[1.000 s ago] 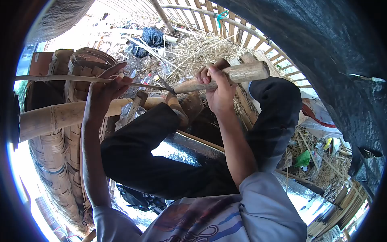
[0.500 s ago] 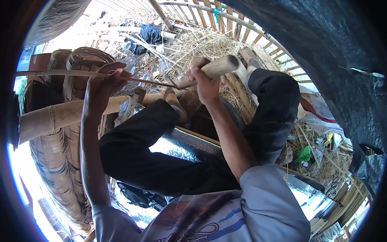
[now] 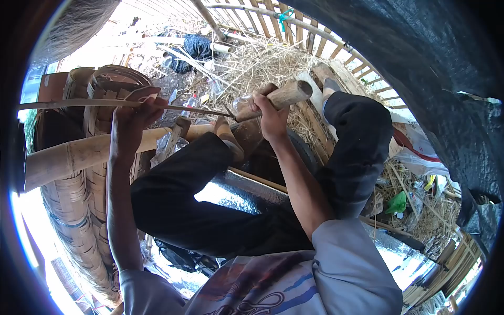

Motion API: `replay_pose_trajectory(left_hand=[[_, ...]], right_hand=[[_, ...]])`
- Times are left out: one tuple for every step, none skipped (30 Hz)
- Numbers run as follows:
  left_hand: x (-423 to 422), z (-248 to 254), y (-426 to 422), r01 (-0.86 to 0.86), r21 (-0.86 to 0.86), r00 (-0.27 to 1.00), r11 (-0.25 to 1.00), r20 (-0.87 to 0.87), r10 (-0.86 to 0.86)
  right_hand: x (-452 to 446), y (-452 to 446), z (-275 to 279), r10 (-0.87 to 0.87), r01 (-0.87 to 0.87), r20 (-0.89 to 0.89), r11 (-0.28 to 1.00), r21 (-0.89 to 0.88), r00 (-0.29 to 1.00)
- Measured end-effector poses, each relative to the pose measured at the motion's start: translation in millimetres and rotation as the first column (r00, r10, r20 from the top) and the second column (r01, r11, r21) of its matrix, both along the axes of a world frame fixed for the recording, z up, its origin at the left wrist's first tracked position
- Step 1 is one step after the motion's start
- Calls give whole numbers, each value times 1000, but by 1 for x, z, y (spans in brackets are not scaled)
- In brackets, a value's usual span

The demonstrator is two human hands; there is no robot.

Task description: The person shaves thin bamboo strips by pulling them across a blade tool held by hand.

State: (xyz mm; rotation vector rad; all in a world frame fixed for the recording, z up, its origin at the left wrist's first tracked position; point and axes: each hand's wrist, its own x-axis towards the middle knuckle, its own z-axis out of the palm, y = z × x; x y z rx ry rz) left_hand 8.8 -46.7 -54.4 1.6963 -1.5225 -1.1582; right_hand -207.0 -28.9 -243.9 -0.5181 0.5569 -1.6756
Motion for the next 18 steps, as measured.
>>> replay_pose_trajectory(left_hand=[[-1, -2, 1, 0, 16, 1000, 1000, 2, 0], [-2, -2, -2, 25, 0, 1000, 1000, 19, -25], [-3, -2, -4, 50, -20, 998, 999, 36, -49], [-4, -1, -3, 51, -11, 998, 999, 28, -50], [-4, -1, -2, 49, -8, 998, 999, 28, -48], [-3, -1, -2, 50, 0, 999, 999, 14, -50], [-4, 0, -4, 56, 1, 998, 998, -1, -56], [-6, 0, -4, 48, -9, 999, 999, 2, -48], [-7, 2, -5, 53, -21, 999, 998, 1, -53], [-7, 2, -5, 34, -7, 999, 999, -15, -34], [-7, 0, -3, 15, 20, 999, 1000, -29, -14], [-5, -1, -3, 36, 4, 999, 999, -23, -36], [-5, -2, -2, 29, 18, 999, 999, -23, -28], [-5, -1, -3, 37, 7, 999, 999, -10, -37], [-4, -1, -3, 48, -4, 999, 999, 3, -48], [-3, -2, -4, 48, -4, 999, 999, -21, -48], [-2, -2, -4, 52, -11, 998, 999, -23, -52], [-1, -2, -3, 64, -8, 998, 998, -16, -64]], right_hand=[[-1, 3, 11, 0, 0, 2, 1000, 16, 1000], [-1, 2, 23, -7, 8, 6, 999, -38, 1000], [-1, 2, 28, -13, 14, 11, 995, -97, 1000], [1, 1, 21, -6, 10, 37, 994, -106, 999], [4, 5, 9, -4, 8, 38, 995, -103, 999], [8, 8, -7, 6, -9, -106, 1000, -26, 994], [10, 8, -24, 21, -10, -248, 999, 47, 969], [9, 12, -40, 51, -12, -322, 992, 124, 946], [8, 7, -35, 42, -6, -323, 994, 112, 945], [7, 4, -32, 5, 13, -219, 996, 83, 976], [6, 7, -31, -27, 34, -109, 997, 69, 994], [2, 3, -27, -43, 41, -108, 999, -13, 993], [-1, 2, -12, -29, 30, 29, 999, -26, 999], [-1, 0, -2, -11, 13, 40, 999, -51, 999], [0, 1, 3, 5, -1, 52, 997, -76, 999], [5, 4, -11, 6, -2, 53, 997, -72, 999], [11, 5, -33, -5, 2, -102, 1000, -27, 995], [13, 1, -33, -11, 15, -255, 1000, 14, 967]])
